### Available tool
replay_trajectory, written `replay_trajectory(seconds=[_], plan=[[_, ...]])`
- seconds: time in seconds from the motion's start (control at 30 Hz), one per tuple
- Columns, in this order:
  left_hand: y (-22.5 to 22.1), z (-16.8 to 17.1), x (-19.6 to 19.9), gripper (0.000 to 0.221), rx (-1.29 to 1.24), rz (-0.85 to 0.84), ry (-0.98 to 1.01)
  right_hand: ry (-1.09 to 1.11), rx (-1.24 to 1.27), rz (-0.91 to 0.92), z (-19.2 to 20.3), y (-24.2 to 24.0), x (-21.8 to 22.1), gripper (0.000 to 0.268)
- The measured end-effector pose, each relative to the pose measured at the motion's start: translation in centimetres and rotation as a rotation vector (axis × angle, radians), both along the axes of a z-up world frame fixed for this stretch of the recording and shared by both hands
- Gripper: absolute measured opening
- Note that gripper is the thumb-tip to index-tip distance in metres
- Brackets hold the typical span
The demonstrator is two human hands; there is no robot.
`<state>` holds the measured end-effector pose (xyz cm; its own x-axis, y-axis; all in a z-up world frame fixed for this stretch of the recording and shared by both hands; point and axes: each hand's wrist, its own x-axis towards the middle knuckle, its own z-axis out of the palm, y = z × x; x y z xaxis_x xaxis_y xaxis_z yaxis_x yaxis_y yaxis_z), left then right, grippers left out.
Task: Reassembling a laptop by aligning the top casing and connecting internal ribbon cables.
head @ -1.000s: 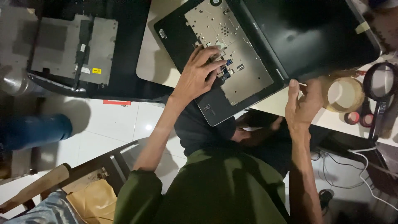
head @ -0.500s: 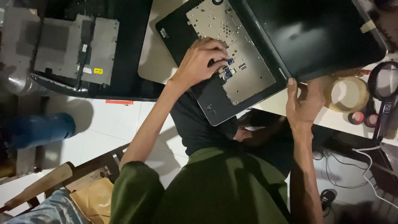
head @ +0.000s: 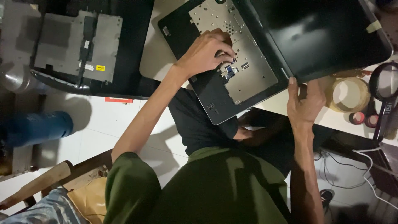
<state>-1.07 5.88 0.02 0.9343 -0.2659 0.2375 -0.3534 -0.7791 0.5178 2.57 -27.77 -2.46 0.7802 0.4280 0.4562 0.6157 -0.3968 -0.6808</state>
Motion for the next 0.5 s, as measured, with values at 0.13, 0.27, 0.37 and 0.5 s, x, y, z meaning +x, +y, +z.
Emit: replay_trajectory(seconds=[0.13,0.27,0.37,0.5], plan=[[0.1,0.6,0.1,0.007,-0.003,-0.033,0.006,0.035,-0.011,-0.034,-0.3,0.0,-0.1,0.018],[0.1,0.0,0.1,0.006,0.008,-0.033,0.001,0.045,-0.018,-0.043,0.3,0.3,-0.3,0.014],[0.0,0.3,0.0,0.008,0.049,-0.021,0.007,0.035,-0.027,-0.036,0.4,0.2,-0.2,0.013],[0.0,0.1,0.5,0.009,0.075,-0.054,-0.032,0.075,-0.03,-0.031,-0.2,-0.2,-0.2,0.011]])
